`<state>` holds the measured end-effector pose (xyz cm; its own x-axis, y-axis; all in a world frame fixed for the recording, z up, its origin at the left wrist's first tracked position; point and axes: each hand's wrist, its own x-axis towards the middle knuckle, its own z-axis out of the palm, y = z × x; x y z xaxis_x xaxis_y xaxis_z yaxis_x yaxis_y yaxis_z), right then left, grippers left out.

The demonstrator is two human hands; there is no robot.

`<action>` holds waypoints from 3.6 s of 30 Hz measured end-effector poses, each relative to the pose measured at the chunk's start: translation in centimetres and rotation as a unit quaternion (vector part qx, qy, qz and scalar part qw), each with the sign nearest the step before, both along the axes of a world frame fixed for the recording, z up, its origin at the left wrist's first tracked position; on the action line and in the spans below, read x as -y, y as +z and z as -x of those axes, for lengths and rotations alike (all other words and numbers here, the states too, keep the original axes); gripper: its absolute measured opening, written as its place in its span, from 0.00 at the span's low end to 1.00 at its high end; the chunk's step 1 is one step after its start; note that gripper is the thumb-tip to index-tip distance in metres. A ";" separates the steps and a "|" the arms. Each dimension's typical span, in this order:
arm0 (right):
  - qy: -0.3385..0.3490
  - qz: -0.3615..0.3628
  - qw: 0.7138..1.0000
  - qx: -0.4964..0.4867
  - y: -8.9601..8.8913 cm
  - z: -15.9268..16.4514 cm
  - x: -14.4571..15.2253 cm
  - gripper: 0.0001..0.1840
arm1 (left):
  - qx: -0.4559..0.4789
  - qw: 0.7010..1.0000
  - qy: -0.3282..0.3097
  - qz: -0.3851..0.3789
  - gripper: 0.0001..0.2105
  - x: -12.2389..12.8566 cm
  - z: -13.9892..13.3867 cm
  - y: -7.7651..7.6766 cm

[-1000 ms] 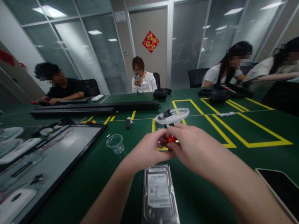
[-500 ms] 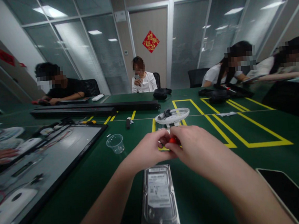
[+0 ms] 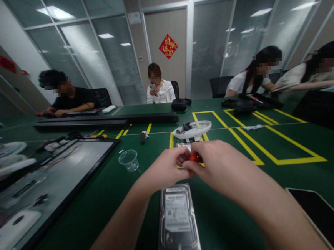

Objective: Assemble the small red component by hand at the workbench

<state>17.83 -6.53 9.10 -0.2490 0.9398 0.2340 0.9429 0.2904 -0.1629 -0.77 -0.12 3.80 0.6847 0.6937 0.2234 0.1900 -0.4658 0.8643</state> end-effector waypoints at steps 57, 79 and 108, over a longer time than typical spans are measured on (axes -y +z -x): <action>0.075 -0.007 0.997 -0.029 0.0 0.2 0.1 0.17 | 0.021 1.000 0.017 -0.012 0.16 0.5 0.1 0.5; 0.023 -0.017 1.000 -0.011 0.0 0.1 0.1 0.06 | 0.002 1.000 -0.004 -0.005 0.10 0.2 0.0 0.2; 0.066 -0.004 0.997 -0.034 0.2 0.0 0.2 0.14 | 0.004 1.000 -0.003 -0.022 0.11 0.2 0.0 0.3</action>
